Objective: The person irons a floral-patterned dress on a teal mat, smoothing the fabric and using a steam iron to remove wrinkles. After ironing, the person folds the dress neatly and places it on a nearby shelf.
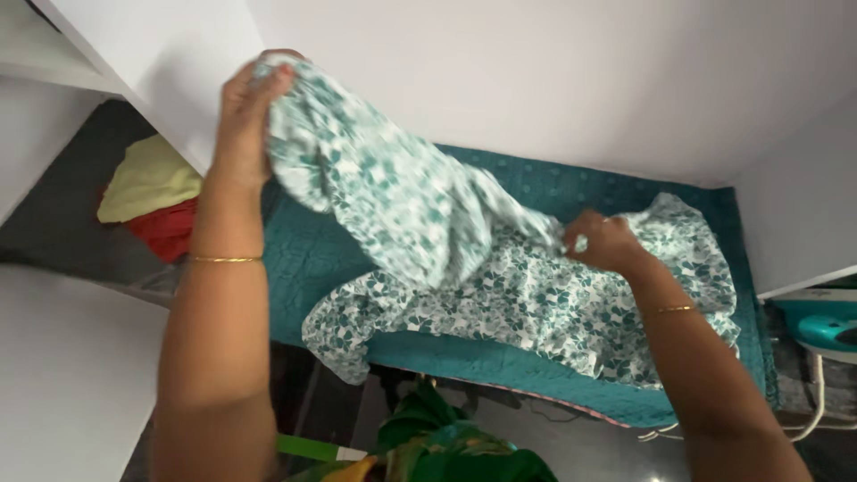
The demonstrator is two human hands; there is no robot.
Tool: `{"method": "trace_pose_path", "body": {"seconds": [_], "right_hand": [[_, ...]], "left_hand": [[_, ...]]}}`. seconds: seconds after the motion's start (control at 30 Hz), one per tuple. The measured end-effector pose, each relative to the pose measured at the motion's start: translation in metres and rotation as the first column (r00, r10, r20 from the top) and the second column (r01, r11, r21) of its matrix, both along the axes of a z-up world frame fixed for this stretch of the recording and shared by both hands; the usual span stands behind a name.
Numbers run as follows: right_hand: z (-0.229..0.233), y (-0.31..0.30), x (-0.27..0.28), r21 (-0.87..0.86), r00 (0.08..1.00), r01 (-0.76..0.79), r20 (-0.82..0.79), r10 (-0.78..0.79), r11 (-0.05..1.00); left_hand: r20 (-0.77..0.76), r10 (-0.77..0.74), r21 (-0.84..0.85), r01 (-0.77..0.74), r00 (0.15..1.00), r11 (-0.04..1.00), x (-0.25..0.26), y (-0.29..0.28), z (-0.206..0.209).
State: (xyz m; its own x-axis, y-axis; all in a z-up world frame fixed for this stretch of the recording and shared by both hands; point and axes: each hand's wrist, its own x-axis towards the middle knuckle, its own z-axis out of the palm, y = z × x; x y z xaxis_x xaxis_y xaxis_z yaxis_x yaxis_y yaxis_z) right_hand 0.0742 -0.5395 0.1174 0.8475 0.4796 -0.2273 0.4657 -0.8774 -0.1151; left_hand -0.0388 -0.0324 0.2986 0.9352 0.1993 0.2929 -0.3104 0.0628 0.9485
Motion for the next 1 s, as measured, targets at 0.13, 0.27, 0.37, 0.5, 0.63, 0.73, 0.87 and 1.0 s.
{"method": "trace_pose_path", "body": {"seconds": [0.13, 0.27, 0.37, 0.5, 0.63, 0.73, 0.87, 1.0], "right_hand": [[-0.02, -0.034, 0.025, 0.095, 0.929, 0.346, 0.106, -0.355, 0.933], [-0.057, -0.072, 0.045, -0.034, 0.883, 0.468, -0.008, -0.469, 0.883], [-0.08, -0.098, 0.06, 0.196, 0.939, 0.34, -0.009, -0.345, 0.92], [-0.074, -0.092, 0.064, -0.096, 0.874, 0.458, -0.136, -0.467, 0.884], [-0.059, -0.083, 0.065, -0.11, 0.844, 0.472, -0.23, -0.485, 0.875], [-0.06, -0.079, 0.076, -0.087, 0.855, 0.455, -0.235, -0.462, 0.886], [-0.065, -0.084, 0.088, 0.025, 0.785, 0.533, -0.386, -0.484, 0.846], [-0.09, -0.092, 0.107, 0.036, 0.753, 0.531, -0.479, -0.452, 0.847]], "left_hand": [[-0.231, -0.084, 0.155, 0.122, 0.969, 0.98, -0.019, -0.018, -0.058], [-0.674, 0.297, 0.739, 0.605, 0.677, 0.298, -0.049, -0.065, -0.192], [-0.693, 0.287, 0.719, 0.601, 0.662, 0.35, -0.053, -0.058, -0.261], [-0.672, 0.141, 0.726, 0.611, 0.727, 0.315, -0.003, -0.018, -0.275], [-0.308, 0.077, 0.932, 0.284, 0.948, 0.226, 0.076, -0.002, -0.176], [0.121, -0.018, 0.945, -0.11, 0.992, 0.31, 0.108, -0.031, -0.067], [0.142, -0.234, 0.912, -0.036, 0.962, 0.408, 0.113, -0.078, 0.04], [-0.217, -0.368, 0.892, 0.337, 0.904, 0.301, 0.121, -0.086, 0.054]]}}
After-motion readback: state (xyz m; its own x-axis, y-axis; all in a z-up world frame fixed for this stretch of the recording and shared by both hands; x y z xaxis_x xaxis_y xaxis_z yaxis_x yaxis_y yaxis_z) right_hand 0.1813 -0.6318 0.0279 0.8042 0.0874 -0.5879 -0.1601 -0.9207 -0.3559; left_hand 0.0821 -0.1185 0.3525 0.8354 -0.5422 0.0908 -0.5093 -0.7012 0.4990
